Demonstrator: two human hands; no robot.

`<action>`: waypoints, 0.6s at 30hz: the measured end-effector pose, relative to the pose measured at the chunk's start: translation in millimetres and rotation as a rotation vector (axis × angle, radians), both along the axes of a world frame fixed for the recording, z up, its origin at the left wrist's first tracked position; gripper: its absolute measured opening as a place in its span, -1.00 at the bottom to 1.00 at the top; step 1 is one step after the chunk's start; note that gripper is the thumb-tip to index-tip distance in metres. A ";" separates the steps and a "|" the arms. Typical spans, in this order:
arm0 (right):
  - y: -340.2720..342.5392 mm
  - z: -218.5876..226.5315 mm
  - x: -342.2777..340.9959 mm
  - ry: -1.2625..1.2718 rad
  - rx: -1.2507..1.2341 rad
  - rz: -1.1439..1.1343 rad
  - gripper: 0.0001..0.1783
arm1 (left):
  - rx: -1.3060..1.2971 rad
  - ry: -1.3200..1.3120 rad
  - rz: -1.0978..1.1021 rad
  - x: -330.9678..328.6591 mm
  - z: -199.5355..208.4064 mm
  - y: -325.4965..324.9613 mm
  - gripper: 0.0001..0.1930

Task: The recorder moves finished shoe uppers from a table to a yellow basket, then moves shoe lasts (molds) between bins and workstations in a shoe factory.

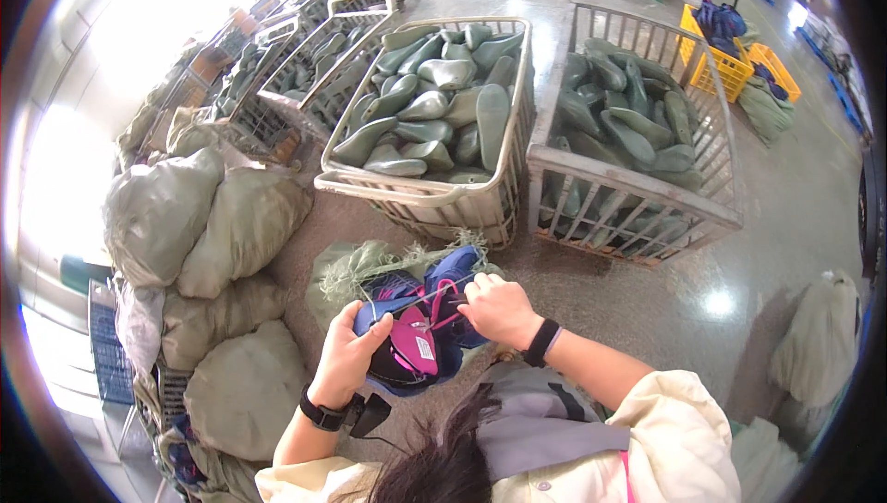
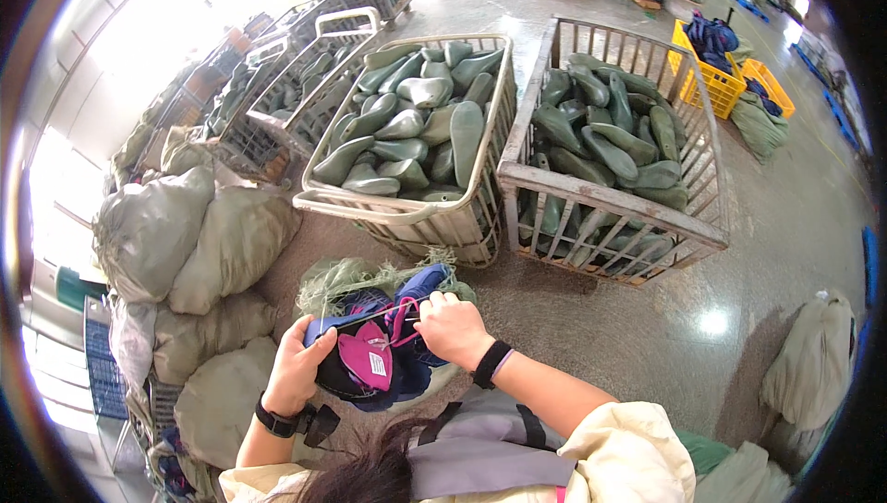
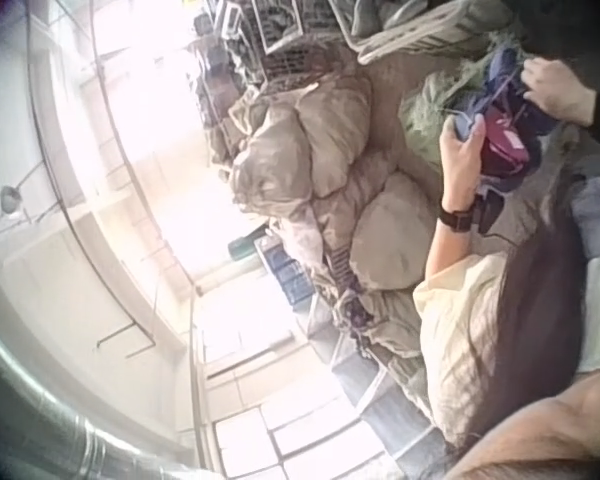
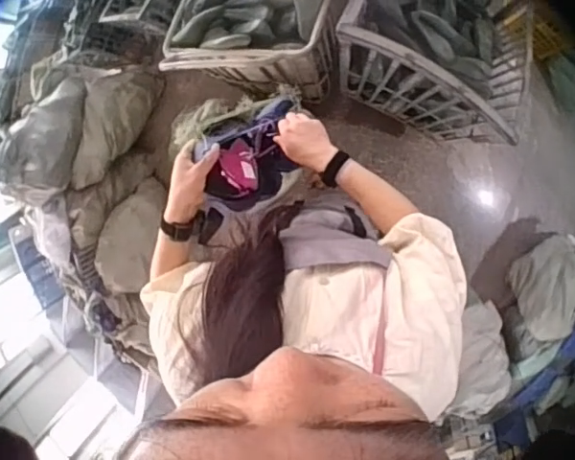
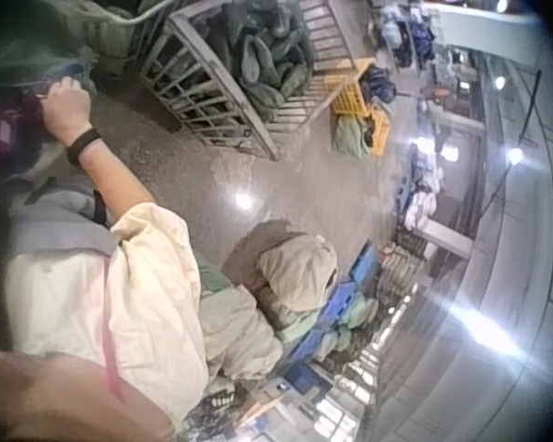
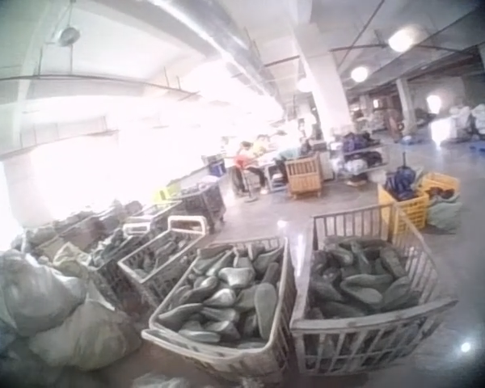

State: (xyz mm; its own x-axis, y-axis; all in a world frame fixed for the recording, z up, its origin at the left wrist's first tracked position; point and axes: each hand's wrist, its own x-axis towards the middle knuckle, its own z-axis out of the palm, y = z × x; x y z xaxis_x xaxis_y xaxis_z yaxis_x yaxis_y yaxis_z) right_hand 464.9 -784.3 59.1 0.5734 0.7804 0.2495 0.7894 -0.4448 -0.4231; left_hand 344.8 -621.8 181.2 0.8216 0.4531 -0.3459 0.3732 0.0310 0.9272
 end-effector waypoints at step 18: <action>-34.2 10.8 63.0 -0.011 0.167 -0.290 -0.81 | -0.071 0.062 -0.166 20.1 -14.3 4.3 -0.71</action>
